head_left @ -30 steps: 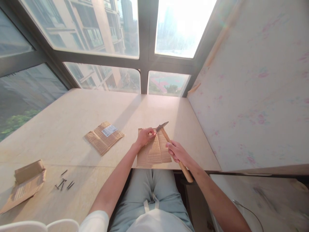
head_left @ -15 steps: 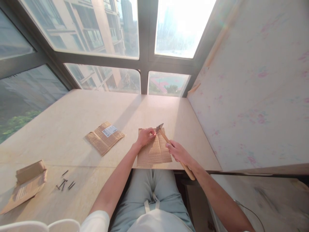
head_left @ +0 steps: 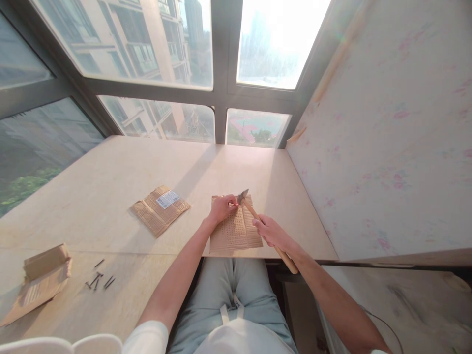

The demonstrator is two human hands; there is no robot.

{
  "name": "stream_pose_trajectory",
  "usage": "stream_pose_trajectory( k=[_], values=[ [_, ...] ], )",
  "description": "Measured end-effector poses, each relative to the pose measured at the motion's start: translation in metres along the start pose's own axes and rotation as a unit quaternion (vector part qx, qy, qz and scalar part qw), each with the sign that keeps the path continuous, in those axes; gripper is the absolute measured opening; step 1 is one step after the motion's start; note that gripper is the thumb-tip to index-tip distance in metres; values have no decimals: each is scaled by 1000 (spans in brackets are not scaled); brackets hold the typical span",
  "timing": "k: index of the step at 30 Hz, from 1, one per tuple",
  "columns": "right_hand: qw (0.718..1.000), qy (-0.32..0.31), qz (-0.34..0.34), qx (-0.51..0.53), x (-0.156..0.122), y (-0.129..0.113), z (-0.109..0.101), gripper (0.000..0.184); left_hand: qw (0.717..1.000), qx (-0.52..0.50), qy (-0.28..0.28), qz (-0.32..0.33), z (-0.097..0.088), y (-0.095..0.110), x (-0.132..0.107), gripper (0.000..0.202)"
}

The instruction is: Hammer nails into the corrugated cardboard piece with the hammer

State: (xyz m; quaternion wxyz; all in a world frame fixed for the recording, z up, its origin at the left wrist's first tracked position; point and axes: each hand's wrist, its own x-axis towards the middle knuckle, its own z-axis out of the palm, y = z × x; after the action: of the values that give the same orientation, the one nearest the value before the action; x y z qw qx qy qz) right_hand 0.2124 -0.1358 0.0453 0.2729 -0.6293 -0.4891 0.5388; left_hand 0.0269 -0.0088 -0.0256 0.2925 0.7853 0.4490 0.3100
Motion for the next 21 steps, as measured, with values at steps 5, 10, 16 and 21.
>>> stream_pose_trajectory(
  k=[5, 10, 16, 21],
  values=[
    [1000, 9, 1, 8, 2, 1, 0, 21, 1000, -10, -4, 6, 1, -3, 1, 10],
    [1000, 3, 3, -1, 3, 2, -3, 22, 1000, -10, -1, 5, 0, -1, 0, 10],
    [998, -4, 1, 62, -6, 0, -2, 25, 1000, 3, 7, 8, -1, 3, -1, 11],
    [997, -3, 9, 72, -13, -3, -2, 27, 998, -59, -16, 9, -10, 6, -3, 12]
  ],
)
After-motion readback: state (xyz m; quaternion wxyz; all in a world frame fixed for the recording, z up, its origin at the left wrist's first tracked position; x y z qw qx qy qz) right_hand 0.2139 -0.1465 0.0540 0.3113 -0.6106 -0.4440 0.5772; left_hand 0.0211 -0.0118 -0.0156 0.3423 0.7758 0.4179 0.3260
